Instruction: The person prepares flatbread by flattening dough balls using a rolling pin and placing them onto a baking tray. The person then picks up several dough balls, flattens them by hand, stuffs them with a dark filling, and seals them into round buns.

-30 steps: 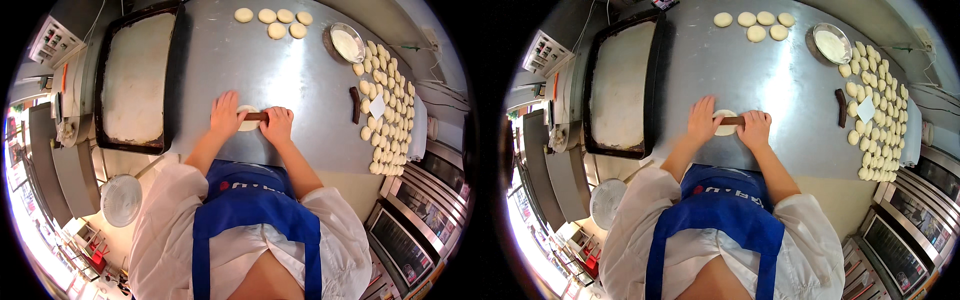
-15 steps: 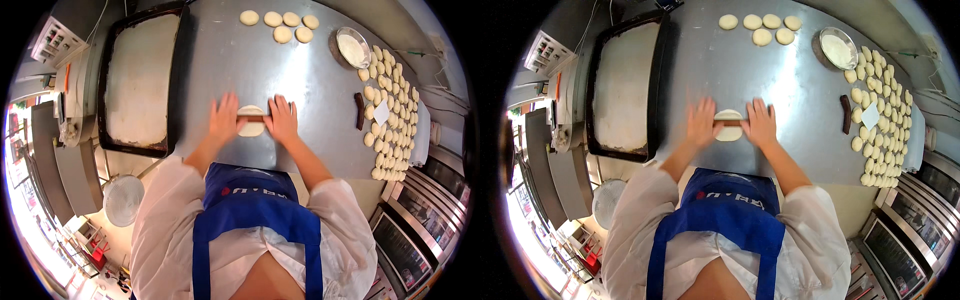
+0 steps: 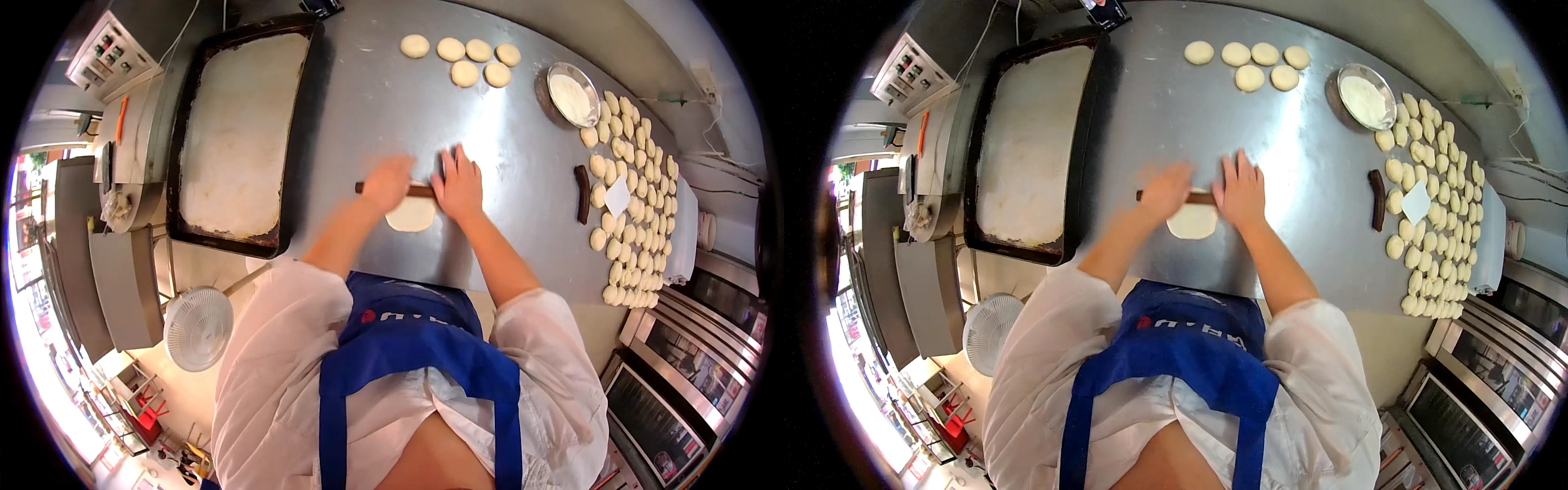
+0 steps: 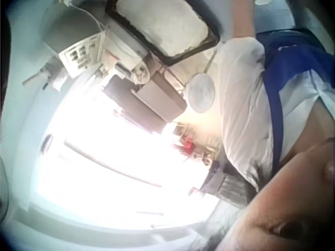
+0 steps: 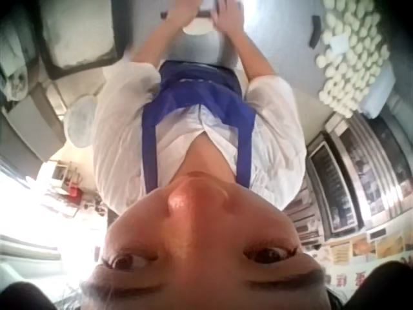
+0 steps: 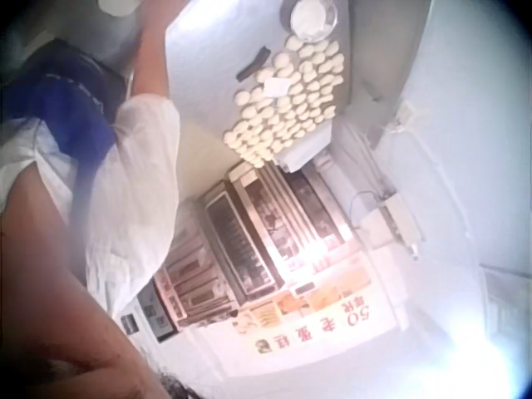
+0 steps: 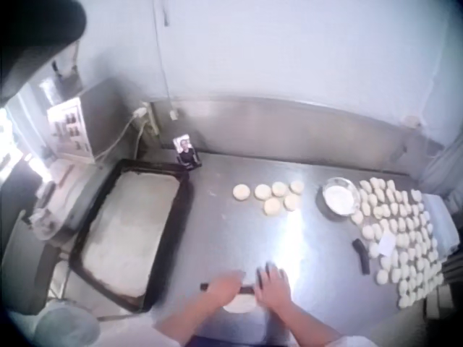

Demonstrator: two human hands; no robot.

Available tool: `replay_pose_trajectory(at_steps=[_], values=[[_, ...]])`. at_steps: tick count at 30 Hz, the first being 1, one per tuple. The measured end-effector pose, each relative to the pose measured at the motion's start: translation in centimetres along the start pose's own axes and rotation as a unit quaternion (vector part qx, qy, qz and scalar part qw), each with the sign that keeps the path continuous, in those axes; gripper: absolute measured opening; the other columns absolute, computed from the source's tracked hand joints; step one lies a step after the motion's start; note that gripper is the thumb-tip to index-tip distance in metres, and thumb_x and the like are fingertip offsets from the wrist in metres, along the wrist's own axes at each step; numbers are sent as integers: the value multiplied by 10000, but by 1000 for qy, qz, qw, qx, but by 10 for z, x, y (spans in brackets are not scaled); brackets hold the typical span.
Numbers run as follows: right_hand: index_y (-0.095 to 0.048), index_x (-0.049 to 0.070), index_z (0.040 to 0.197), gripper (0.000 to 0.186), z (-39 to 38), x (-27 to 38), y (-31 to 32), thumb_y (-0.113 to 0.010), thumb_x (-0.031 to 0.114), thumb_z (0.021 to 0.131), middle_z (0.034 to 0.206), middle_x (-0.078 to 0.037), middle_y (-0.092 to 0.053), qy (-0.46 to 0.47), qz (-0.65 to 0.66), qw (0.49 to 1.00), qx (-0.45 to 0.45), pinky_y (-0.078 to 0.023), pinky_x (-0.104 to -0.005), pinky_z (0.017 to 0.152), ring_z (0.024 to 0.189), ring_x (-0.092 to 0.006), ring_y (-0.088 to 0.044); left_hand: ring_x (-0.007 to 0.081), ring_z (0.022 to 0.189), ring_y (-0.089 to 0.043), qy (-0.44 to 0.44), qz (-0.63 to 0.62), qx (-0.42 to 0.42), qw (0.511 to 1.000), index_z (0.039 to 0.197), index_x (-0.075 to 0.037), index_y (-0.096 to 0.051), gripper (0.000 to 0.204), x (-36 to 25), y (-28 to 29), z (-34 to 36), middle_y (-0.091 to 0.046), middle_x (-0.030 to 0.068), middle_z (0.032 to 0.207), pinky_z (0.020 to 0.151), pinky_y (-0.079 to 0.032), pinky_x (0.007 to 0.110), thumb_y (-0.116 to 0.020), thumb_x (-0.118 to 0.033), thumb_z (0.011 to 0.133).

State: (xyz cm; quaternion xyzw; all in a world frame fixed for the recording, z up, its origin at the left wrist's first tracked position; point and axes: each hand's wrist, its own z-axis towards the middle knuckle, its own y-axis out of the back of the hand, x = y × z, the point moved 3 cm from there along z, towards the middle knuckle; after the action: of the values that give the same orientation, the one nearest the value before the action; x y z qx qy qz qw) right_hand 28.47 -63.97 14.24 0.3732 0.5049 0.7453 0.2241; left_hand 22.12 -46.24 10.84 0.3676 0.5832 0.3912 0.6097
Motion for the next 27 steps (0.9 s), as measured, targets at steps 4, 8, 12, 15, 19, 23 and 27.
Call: replay_pose_trajectory(at_steps=[4,8,12,15,19,23,27], values=[[-543,84,1349,566,-98,16,8,-678,307,846,1391,-170,-523,63,23,997,40,-337,-547,1078,1280,-344,-489,336,1151,-602,193,-131,199,952,1206,-60,-621,488,-23,26,-6,-672,164,1153,948,-500,439,-756,-334,826],[-598,114,1204,435,-156,9,13,-674,186,782,1153,-101,-588,13,16,1000,17,-368,-505,982,1114,-312,-535,311,959,-663,103,-65,173,977,958,-65,-671,317,-22,34,-3,-692,124,1026,851,-531,421,-814,-266,760],[-605,117,1069,358,-155,-6,28,-651,160,716,1093,-101,-600,2,14,999,44,-347,-497,985,1077,-323,-535,299,889,-670,-42,-180,-10,983,903,-68,-666,234,-33,24,-45,-708,109,991,830,-536,401,-806,-181,754],[-600,115,1056,342,-159,-17,27,-647,164,721,1073,-102,-608,-20,17,997,78,-341,-499,992,1091,-345,-531,280,864,-670,21,-301,-60,952,861,-55,-639,176,-45,48,-89,-725,107,1016,785,-539,382,-780,-130,786],[-595,112,1050,332,-165,-11,23,-631,156,723,1082,-111,-601,-31,-4,999,32,-337,-498,1006,1101,-346,-527,229,913,-683,169,-451,-109,870,930,-40,-623,163,-19,98,-143,-730,87,1031,782,-555,364,-735,-131,855],[-591,104,1047,328,-166,-8,18,-619,154,724,1091,-119,-593,-38,-30,999,23,-331,-495,1018,1107,-344,-524,239,1083,-662,350,-641,-159,664,1146,-29,-583,259,64,143,-182,-664,121,1167,898,-571,395,-646,-204,965],[-594,94,1028,304,-163,-6,20,-605,150,730,1075,-119,-593,-39,-43,998,21,-337,-485,1018,1098,-339,-525,303,1157,-634,373,-785,-233,437,1304,3,-502,359,150,165,-197,-606,164,1281,994,-537,468,-546,-227,1032]])
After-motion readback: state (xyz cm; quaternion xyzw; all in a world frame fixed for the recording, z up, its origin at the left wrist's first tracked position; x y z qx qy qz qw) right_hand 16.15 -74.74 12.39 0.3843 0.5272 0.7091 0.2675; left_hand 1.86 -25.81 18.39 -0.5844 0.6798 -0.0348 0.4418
